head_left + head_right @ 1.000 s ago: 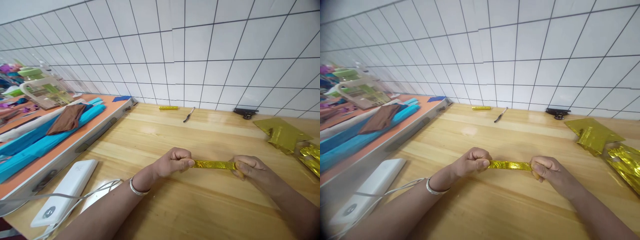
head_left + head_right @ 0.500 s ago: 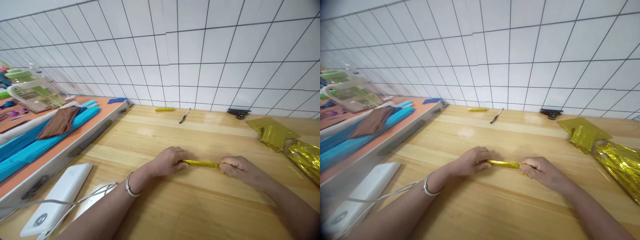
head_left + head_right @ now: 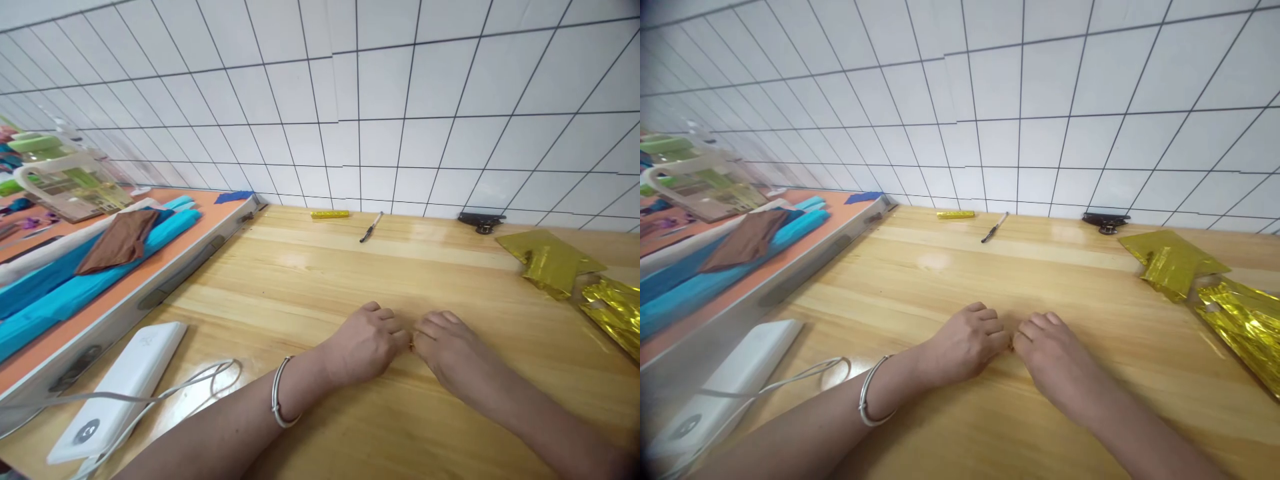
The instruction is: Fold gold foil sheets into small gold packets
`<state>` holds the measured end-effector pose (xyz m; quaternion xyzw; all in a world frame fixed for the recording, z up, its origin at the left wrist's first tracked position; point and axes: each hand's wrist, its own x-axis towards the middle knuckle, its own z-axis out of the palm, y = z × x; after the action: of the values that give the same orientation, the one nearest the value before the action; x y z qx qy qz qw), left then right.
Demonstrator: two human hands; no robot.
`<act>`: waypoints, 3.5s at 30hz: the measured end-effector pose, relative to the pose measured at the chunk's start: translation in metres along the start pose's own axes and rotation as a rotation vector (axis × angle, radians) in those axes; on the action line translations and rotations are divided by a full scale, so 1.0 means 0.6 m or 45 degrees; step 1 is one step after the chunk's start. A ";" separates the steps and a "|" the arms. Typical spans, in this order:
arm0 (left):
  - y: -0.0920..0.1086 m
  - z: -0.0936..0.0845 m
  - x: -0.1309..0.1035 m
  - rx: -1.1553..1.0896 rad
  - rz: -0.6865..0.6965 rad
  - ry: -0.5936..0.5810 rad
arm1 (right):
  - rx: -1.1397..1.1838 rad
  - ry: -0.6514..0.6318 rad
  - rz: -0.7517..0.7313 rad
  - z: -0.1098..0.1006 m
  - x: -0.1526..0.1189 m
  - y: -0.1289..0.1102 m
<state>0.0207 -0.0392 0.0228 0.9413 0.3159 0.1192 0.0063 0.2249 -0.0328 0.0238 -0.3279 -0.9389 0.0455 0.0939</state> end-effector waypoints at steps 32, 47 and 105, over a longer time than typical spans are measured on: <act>-0.050 0.007 -0.021 -0.572 -0.661 0.086 | 1.193 0.149 0.845 -0.028 -0.023 0.088; 0.006 0.031 -0.012 -0.458 -0.467 0.034 | 1.505 0.420 0.900 0.018 0.027 -0.002; 0.011 0.031 -0.003 -0.735 -0.509 0.371 | 1.423 0.378 0.701 0.040 -0.001 -0.020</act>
<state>0.0276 -0.0440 0.0048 0.7937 0.4444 0.3324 0.2492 0.2129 -0.0432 0.0018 -0.4615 -0.6319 0.5048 0.3646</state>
